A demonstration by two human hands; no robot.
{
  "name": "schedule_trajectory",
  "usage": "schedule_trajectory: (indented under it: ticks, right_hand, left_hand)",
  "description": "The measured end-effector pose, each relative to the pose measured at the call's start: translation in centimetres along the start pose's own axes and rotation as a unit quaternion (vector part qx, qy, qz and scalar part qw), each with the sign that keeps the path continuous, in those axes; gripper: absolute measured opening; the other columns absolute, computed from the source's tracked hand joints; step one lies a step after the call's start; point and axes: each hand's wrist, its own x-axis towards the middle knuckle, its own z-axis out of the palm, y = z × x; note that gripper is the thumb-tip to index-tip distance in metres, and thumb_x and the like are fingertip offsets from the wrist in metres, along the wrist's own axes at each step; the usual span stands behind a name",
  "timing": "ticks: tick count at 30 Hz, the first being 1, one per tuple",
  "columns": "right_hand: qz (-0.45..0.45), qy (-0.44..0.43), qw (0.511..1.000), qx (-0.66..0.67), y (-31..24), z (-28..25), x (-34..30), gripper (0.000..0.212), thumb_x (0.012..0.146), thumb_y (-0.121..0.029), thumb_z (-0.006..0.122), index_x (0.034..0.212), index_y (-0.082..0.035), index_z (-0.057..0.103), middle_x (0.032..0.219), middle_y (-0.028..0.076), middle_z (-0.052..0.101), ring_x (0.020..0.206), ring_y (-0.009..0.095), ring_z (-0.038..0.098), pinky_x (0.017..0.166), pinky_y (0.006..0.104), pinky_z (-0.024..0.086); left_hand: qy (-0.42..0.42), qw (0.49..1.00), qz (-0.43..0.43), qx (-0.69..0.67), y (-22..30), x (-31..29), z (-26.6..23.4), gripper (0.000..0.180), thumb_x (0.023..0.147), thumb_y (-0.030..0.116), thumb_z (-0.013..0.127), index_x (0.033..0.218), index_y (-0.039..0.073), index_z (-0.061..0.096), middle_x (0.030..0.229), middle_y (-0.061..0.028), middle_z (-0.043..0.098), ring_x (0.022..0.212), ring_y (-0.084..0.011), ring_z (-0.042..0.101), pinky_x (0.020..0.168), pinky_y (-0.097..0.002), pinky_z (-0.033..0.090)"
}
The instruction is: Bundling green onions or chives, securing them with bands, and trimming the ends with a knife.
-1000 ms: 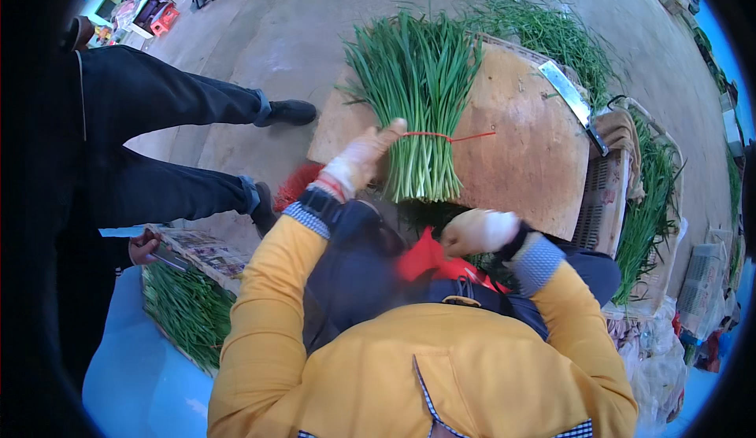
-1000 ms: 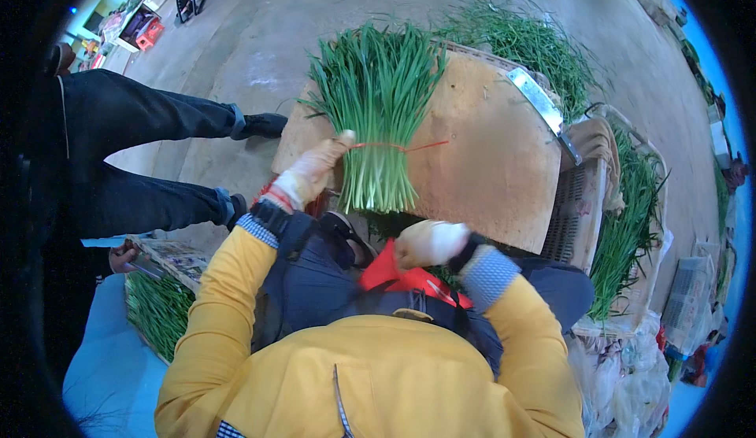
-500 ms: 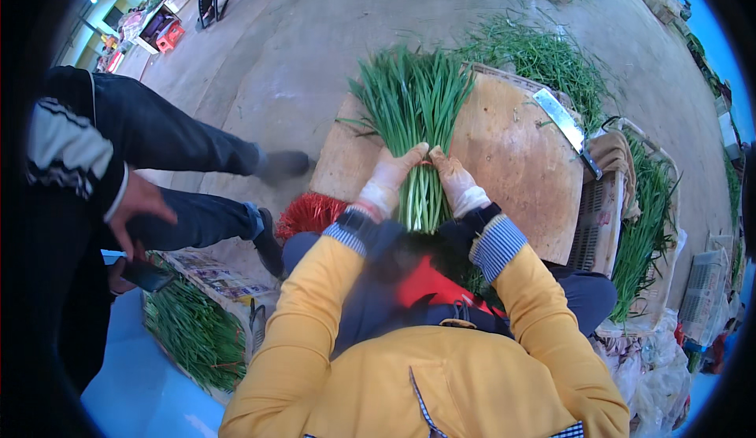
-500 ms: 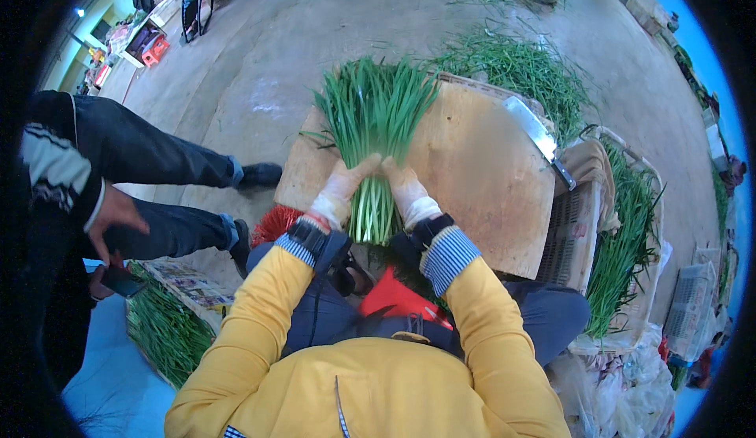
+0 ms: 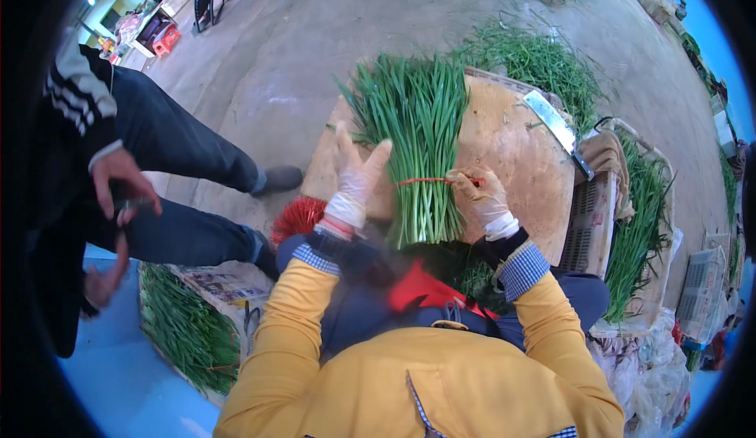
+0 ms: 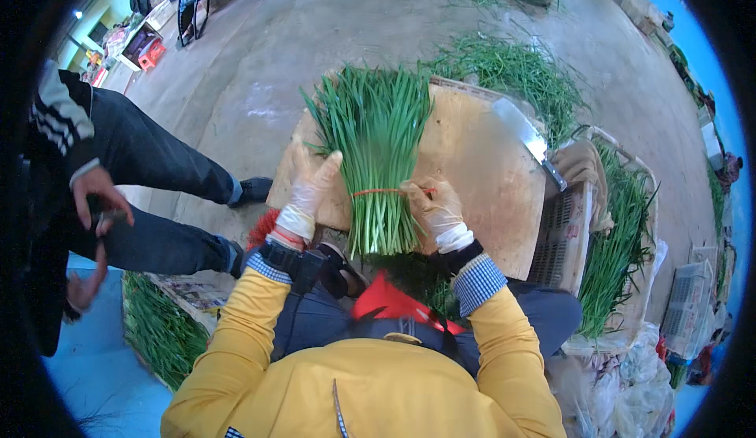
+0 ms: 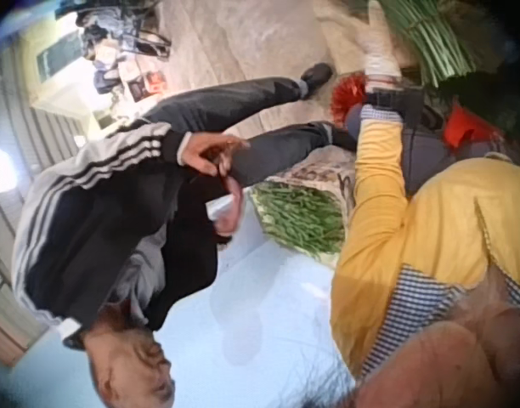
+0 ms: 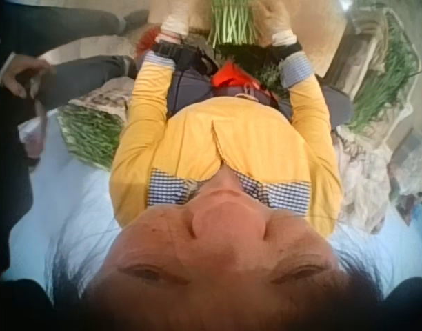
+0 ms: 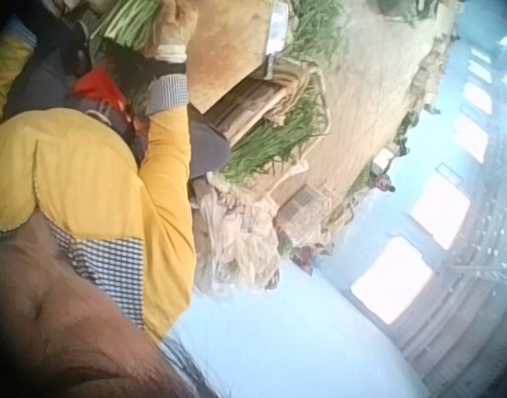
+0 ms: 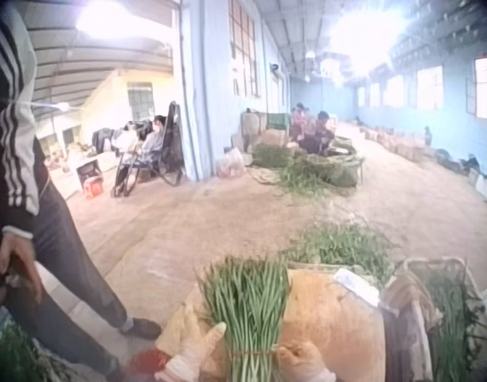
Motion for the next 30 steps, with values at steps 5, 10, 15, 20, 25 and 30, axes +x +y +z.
schedule_trajectory:
  ticks: [5, 10, 15, 20, 25, 30]
  right_hand:
    - [0.097, -0.059, 0.987, 0.11, -2.6, -0.2, -0.8, 0.022, 0.091, -0.016, 0.058, 0.106, 0.0, 0.059, 0.083, 0.0, 0.062, 0.072, 0.006, 0.053, 0.066, 0.0202, 0.043]
    - [0.12, 0.003, 0.985, 0.123, -3.7, -0.8, -0.6, 0.024, 0.09, -0.018, 0.059, 0.109, -0.003, 0.06, 0.088, -0.002, 0.061, 0.077, 0.006, 0.056, 0.066, 0.0193, 0.044]
    - [0.321, -0.099, 0.922, 0.191, -2.5, -1.9, 1.2, 0.022, 0.092, -0.03, 0.057, 0.078, -0.013, 0.054, 0.071, -0.005, 0.05, 0.06, 0.004, 0.045, 0.047, 0.0208, 0.033]
    - [0.339, -0.05, 0.928, 0.145, 0.0, 1.1, 7.3, 0.057, 0.079, -0.055, 0.064, 0.099, -0.002, 0.062, 0.09, 0.009, 0.064, 0.077, 0.017, 0.059, 0.065, 0.0309, 0.048]
    - [0.352, -0.109, 0.93, 0.018, -0.1, 4.7, 8.0, 0.068, 0.074, -0.048, 0.071, 0.119, 0.001, 0.054, 0.112, 0.012, 0.061, 0.097, 0.022, 0.057, 0.082, 0.0339, 0.046]
    - [0.187, -0.101, 0.966, 0.146, -7.7, 4.9, 4.3, 0.03, 0.079, -0.018, 0.072, 0.104, -0.005, 0.063, 0.093, 0.003, 0.066, 0.079, 0.013, 0.061, 0.074, 0.0275, 0.05]
  left_hand:
    - [-0.274, 0.947, 0.149, 0.07, 6.5, 2.9, 0.5, 0.073, 0.077, 0.027, 0.073, 0.136, 0.003, 0.036, 0.133, -0.0133, 0.045, 0.122, -0.0237, 0.042, 0.103, -0.0346, 0.032]
    - [-0.254, 0.872, 0.338, 0.249, 5.2, 4.4, 1.5, 0.064, 0.08, 0.029, 0.071, 0.131, 0.004, 0.043, 0.125, -0.0091, 0.051, 0.115, -0.0189, 0.047, 0.097, -0.032, 0.037]
    - [-0.127, 0.965, -0.229, -0.007, -3.5, 2.1, -0.5, 0.042, 0.082, 0.034, 0.069, 0.106, 0.001, 0.06, 0.088, -0.0009, 0.061, 0.076, -0.0112, 0.055, 0.071, -0.0253, 0.046]
    - [-0.114, 0.934, -0.306, -0.147, -5.3, 3.1, 4.0, 0.052, 0.076, 0.044, 0.073, 0.107, 0.003, 0.061, 0.093, -0.003, 0.064, 0.08, -0.0157, 0.059, 0.072, -0.0261, 0.047]
    - [-0.085, 0.931, -0.32, -0.156, -5.4, 3.2, 4.8, 0.053, 0.076, 0.038, 0.074, 0.112, 0.001, 0.059, 0.1, -0.0063, 0.065, 0.087, -0.0169, 0.061, 0.077, -0.0305, 0.048]
    - [-0.127, 0.926, -0.224, -0.277, 2.5, 1.0, 3.8, 0.05, 0.076, 0.028, 0.076, 0.114, 0.0, 0.057, 0.103, -0.0055, 0.064, 0.086, -0.0148, 0.06, 0.078, -0.0288, 0.049]
